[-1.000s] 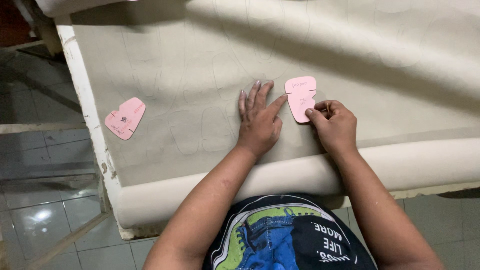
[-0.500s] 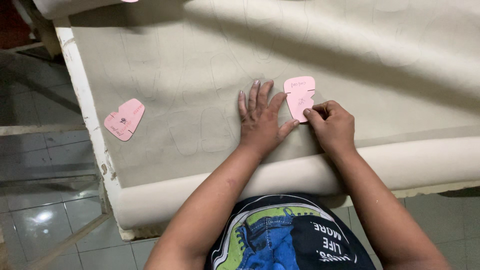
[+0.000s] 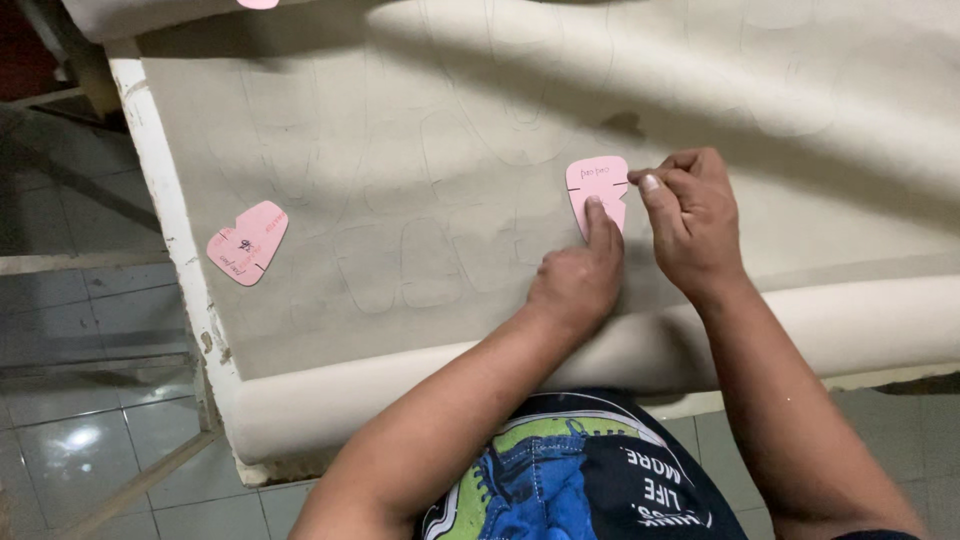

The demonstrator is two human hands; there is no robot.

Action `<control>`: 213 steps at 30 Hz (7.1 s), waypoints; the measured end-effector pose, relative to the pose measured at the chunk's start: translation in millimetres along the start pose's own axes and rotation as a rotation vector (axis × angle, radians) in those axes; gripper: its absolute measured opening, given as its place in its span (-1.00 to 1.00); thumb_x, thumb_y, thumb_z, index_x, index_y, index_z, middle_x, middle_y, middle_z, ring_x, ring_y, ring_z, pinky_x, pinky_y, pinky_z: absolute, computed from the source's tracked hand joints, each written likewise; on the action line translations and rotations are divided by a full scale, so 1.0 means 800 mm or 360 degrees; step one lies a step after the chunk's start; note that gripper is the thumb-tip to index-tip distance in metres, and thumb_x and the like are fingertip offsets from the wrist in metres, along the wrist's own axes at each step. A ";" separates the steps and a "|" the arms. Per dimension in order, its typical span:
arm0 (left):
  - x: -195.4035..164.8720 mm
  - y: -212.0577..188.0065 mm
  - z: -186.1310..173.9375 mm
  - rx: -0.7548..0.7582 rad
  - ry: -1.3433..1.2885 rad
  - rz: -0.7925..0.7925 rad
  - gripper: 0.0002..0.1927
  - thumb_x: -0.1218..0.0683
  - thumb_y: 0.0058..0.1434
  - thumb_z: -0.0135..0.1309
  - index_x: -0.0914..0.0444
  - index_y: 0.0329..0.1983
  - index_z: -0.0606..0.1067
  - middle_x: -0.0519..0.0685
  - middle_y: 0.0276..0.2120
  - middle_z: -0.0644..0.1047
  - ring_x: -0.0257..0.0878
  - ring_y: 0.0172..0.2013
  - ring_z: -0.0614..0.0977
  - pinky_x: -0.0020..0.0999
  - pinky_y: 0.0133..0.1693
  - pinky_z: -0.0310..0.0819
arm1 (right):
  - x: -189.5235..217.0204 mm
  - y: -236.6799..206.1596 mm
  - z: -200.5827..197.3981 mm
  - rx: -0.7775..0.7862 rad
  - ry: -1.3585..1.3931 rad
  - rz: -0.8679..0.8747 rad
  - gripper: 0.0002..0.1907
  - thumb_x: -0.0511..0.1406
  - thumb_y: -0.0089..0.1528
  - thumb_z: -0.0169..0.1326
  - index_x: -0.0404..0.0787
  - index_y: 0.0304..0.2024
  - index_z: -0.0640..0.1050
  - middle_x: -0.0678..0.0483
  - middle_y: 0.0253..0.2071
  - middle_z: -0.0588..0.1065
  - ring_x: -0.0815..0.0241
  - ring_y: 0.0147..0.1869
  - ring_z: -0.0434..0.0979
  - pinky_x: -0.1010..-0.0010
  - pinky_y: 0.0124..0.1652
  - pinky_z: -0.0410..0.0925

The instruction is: The person lays a pink paper pattern template on a large sheet of fabric and traces around its edge with a small marking pen, then moves the template to a new spot on the sheet and traces another outline, repeating across the material.

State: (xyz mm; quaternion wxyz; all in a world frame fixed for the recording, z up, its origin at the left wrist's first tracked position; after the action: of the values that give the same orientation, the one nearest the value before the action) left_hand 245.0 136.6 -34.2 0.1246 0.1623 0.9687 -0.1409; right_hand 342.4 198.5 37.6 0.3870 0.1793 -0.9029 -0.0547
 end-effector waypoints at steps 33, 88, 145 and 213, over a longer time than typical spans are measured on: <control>0.001 0.007 0.019 0.0059 -0.0411 0.0016 -0.52 0.22 0.24 -0.05 0.55 0.20 0.29 0.26 -0.32 0.63 0.10 -0.34 0.69 0.01 -0.31 0.59 | 0.023 0.036 0.062 0.0853 -0.0516 -0.0379 -0.87 -0.28 0.18 0.24 -0.07 -0.21 0.68 0.06 -0.25 0.62 0.04 -0.04 0.58 0.15 0.25 0.26; 0.004 -0.012 -0.024 -0.0568 0.0148 0.0185 -0.53 0.09 0.23 -0.06 0.45 0.15 0.46 0.37 0.25 0.36 0.27 0.27 0.40 0.29 0.22 0.27 | -0.020 0.061 0.014 0.0385 -0.0498 -0.0128 -0.87 -0.29 0.39 0.17 -0.21 -0.09 0.65 -0.05 -0.17 0.63 -0.04 -0.10 0.63 0.24 -0.11 0.45; 0.009 -0.005 -0.023 -0.0469 0.0091 0.0107 -0.50 0.06 0.23 -0.11 0.31 0.22 0.44 0.22 0.31 0.32 0.14 0.30 0.36 0.33 0.20 0.21 | 0.012 0.053 0.055 0.0249 -0.0196 -0.0170 -0.89 -0.33 0.36 0.17 -0.27 -0.16 0.63 -0.10 -0.25 0.62 -0.07 -0.18 0.64 0.21 -0.17 0.46; 0.060 -0.005 -0.038 -0.0424 -0.0421 0.0055 -0.57 0.16 0.25 -0.15 -0.01 0.12 0.56 -0.18 0.34 0.37 -0.18 0.32 0.36 0.17 0.23 0.05 | -0.006 -0.049 -0.003 0.0160 -0.0156 -0.0018 -0.88 -0.39 0.38 0.11 -0.26 -0.06 0.61 -0.04 -0.12 0.62 0.01 -0.07 0.66 0.27 -0.02 0.49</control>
State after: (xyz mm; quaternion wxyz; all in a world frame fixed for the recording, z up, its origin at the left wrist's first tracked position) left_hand 193.9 156.1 -18.7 0.2736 0.1410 0.9510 -0.0294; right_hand 357.7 163.8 26.7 0.3326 0.2005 -0.9213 -0.0201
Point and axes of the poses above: each hand's wrist, its own y-axis towards the middle knuckle, its own z-axis out of the palm, x = y × z, the point moved 7 cm from there along y, towards the middle knuckle
